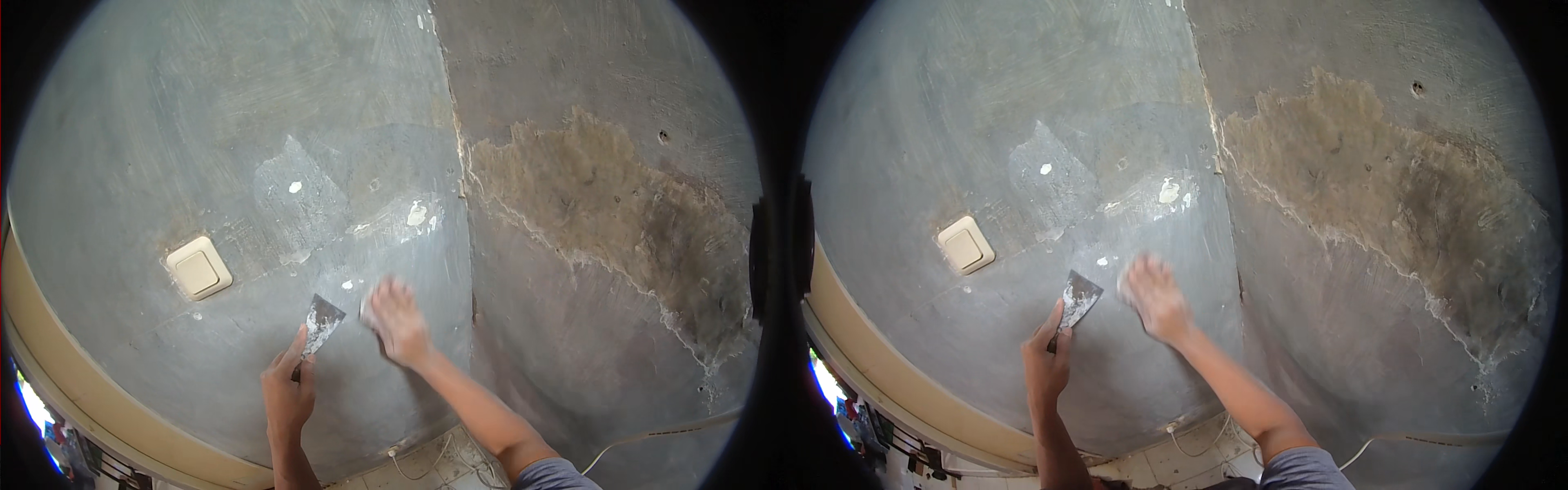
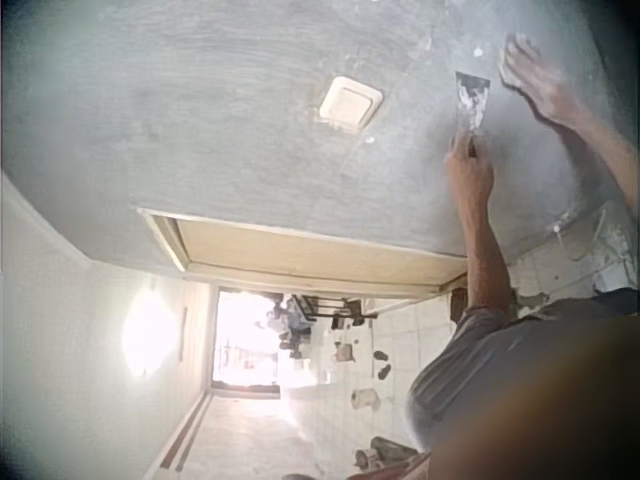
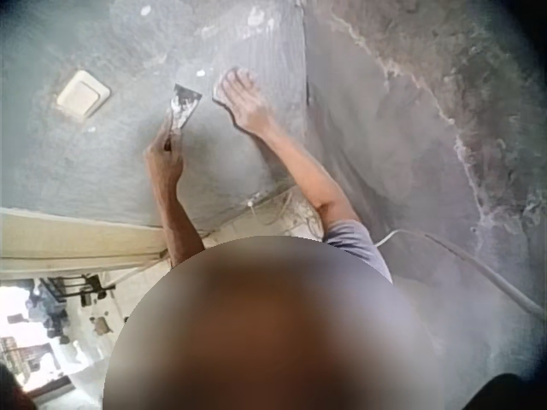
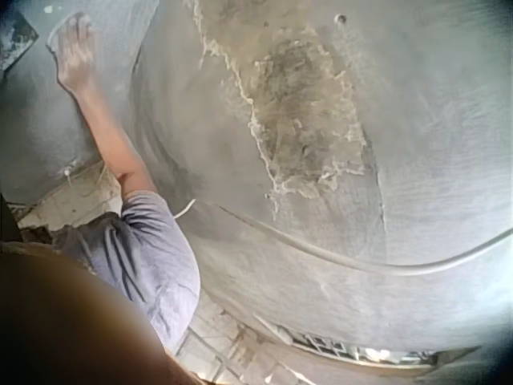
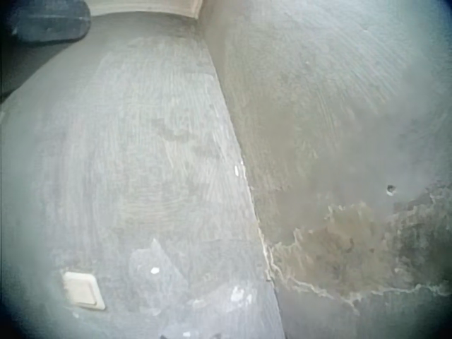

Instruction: Scraping and sanding damaged sections of a wall and ceiling to prepare for repair.

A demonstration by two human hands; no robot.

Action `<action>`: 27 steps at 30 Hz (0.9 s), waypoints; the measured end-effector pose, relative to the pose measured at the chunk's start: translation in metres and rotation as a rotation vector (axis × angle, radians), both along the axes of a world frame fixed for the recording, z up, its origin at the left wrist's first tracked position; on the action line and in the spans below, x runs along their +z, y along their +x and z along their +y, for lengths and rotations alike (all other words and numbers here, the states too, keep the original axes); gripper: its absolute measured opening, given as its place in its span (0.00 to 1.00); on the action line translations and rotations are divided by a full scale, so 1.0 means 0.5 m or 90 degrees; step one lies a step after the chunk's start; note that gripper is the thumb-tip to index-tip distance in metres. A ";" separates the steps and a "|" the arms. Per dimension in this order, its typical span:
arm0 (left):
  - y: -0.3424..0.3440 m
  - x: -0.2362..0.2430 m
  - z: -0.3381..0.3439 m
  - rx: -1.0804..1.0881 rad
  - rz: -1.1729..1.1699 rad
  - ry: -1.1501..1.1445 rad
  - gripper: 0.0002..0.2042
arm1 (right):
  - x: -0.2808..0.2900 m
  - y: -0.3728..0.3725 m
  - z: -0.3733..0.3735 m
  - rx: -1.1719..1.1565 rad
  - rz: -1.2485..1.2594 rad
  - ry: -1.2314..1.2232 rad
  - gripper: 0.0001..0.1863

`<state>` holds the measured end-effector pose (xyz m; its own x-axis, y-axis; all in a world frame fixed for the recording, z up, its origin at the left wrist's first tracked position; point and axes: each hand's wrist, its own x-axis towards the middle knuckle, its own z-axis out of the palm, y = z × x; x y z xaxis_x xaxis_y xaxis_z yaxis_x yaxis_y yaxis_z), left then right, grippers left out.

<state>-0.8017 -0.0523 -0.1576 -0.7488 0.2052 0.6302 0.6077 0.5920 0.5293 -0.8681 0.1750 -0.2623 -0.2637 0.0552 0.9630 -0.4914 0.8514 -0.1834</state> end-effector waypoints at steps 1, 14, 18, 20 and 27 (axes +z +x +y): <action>0.000 -0.002 -0.004 -0.003 0.010 0.004 0.22 | -0.058 0.010 0.009 0.015 -0.047 0.077 0.26; 0.007 -0.016 -0.050 0.027 0.030 0.035 0.23 | 0.085 -0.030 -0.070 -0.089 -0.011 0.111 0.28; 0.018 -0.012 -0.073 0.045 0.019 0.022 0.23 | 0.016 -0.021 -0.024 0.063 -0.007 0.300 0.30; 0.027 -0.012 -0.088 0.065 0.013 0.022 0.23 | 0.135 -0.033 0.019 -0.019 0.040 0.206 0.29; 0.036 -0.024 -0.122 0.087 0.001 0.066 0.23 | 0.151 -0.041 -0.074 -0.065 0.067 0.027 0.30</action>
